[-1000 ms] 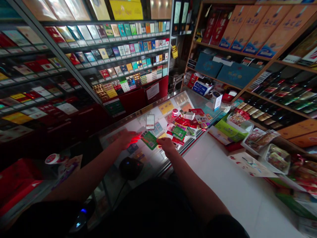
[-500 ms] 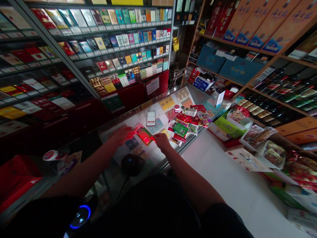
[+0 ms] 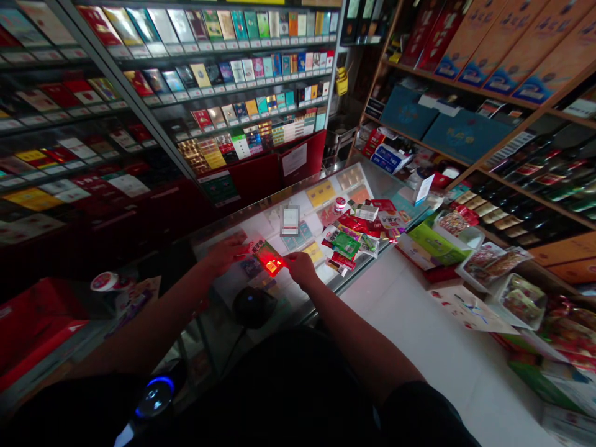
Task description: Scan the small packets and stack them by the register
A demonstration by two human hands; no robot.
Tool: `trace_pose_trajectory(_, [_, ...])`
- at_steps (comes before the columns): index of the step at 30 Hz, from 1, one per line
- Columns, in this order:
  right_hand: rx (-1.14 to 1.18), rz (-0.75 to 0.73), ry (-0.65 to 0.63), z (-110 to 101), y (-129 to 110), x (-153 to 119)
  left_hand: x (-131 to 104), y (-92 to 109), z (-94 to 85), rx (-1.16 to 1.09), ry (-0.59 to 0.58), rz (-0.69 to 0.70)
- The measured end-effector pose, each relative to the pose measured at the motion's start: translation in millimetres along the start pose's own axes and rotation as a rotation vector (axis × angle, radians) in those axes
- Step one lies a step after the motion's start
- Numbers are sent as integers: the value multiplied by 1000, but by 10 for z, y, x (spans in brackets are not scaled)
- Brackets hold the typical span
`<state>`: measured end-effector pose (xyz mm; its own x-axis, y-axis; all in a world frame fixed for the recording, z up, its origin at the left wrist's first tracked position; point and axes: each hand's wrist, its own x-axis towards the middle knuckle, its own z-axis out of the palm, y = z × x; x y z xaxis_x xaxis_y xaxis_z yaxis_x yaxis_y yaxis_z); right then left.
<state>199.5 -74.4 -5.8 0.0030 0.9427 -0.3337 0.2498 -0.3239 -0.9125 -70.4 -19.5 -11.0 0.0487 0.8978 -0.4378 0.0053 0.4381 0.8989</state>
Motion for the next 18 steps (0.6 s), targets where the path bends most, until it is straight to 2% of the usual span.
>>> trace_pose_trajectory(10, [128,56,-38,44,89,78,-66,14,9,-74,20,-10])
trace_pose_trajectory(18, [170,63,-51,117,44,79,-261,112,-29,-152,45,-30])
